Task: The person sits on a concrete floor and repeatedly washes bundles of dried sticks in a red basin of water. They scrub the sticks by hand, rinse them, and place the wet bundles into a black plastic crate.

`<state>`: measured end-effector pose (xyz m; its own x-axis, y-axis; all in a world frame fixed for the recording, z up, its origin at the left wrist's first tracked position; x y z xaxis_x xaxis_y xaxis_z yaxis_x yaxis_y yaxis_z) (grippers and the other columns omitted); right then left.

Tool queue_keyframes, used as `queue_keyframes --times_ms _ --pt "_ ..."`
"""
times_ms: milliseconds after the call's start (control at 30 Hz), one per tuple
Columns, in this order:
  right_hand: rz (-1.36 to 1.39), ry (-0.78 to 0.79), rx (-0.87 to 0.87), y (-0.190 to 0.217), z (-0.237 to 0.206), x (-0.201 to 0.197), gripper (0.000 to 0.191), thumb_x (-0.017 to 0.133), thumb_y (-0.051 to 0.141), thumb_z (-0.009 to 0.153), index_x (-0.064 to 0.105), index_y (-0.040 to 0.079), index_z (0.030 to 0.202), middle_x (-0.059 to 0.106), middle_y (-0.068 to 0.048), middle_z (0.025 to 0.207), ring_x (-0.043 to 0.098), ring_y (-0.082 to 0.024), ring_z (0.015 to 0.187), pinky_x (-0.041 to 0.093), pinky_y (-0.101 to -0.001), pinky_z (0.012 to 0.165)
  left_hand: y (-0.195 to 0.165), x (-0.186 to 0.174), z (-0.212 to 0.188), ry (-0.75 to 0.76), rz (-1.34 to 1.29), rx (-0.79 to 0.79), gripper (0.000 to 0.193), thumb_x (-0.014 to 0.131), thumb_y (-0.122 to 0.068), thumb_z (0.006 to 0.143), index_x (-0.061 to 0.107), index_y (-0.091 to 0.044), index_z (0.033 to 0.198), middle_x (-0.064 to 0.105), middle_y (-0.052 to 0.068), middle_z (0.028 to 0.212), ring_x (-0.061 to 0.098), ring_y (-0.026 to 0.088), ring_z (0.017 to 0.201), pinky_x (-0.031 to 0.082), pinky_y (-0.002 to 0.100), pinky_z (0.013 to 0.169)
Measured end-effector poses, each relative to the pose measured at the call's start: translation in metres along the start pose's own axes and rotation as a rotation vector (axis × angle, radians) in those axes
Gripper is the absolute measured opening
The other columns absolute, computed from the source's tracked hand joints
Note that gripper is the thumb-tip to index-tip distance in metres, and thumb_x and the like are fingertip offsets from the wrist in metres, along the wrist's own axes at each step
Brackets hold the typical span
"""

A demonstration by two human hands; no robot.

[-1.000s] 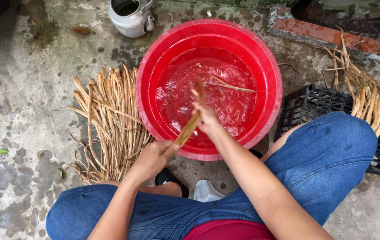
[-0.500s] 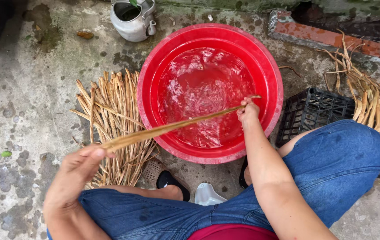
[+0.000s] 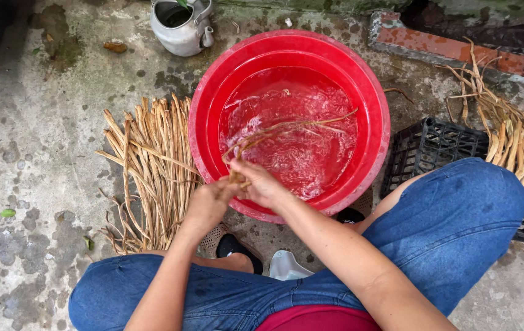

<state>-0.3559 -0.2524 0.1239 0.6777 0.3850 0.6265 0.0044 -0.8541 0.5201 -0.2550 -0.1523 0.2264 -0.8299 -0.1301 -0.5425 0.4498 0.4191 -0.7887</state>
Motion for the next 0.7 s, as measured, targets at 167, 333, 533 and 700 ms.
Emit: queue_keyframes --times_ms 167,333,533,700 --pt "0.068 -0.272 -0.041 -0.005 0.010 -0.034 0.018 0.067 0.013 0.095 0.065 0.005 0.110 0.061 -0.003 0.079 0.059 -0.012 0.064 0.053 -0.0241 0.055 -0.020 0.025 -0.016 0.222 0.150 -0.239 0.032 0.058 -0.036 0.100 0.078 -0.012 0.108 0.077 0.016 0.091 0.074 0.028 0.088 0.055 0.040 0.084" --pt "0.188 -0.568 -0.173 0.032 0.023 -0.123 0.011 0.058 -0.001 0.094 0.065 0.002 0.102 0.064 -0.005 0.076 0.050 -0.010 0.054 0.041 -0.0220 0.043 -0.037 0.000 -0.038 0.338 -0.091 -0.101 0.032 0.058 -0.034 0.097 0.078 -0.010 0.106 0.080 0.011 0.091 0.074 0.024 0.086 0.056 0.039 0.083" --pt "0.497 -0.805 -0.237 0.066 0.007 -0.236 0.023 0.038 0.009 0.104 0.059 0.003 0.094 0.053 -0.006 0.069 0.047 -0.014 0.049 0.028 -0.0241 0.038 -0.004 -0.091 -0.062 0.105 -0.275 -0.344 0.030 0.060 -0.031 0.093 0.082 -0.011 0.100 0.078 0.002 0.079 0.065 0.014 0.069 0.058 0.029 0.069" --pt "0.287 -0.870 -0.305 0.081 -0.004 -0.241 0.021 0.046 0.028 0.103 0.049 0.014 0.119 0.054 -0.009 0.098 0.054 -0.015 0.060 0.043 -0.0263 0.044 0.021 -0.143 -0.069 -0.155 -0.343 -0.353 0.026 0.062 -0.029 0.100 0.082 -0.012 0.099 0.040 -0.005 0.056 0.029 0.010 0.050 0.022 0.028 0.045"
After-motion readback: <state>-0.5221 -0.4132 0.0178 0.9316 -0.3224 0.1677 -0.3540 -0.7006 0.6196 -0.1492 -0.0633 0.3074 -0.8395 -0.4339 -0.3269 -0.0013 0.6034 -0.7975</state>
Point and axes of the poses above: each hand's wrist, its own z-axis towards the middle knuckle, its own x-axis out of the palm, y = z × x, the point moved 4 cm from there along z, towards the middle knuckle
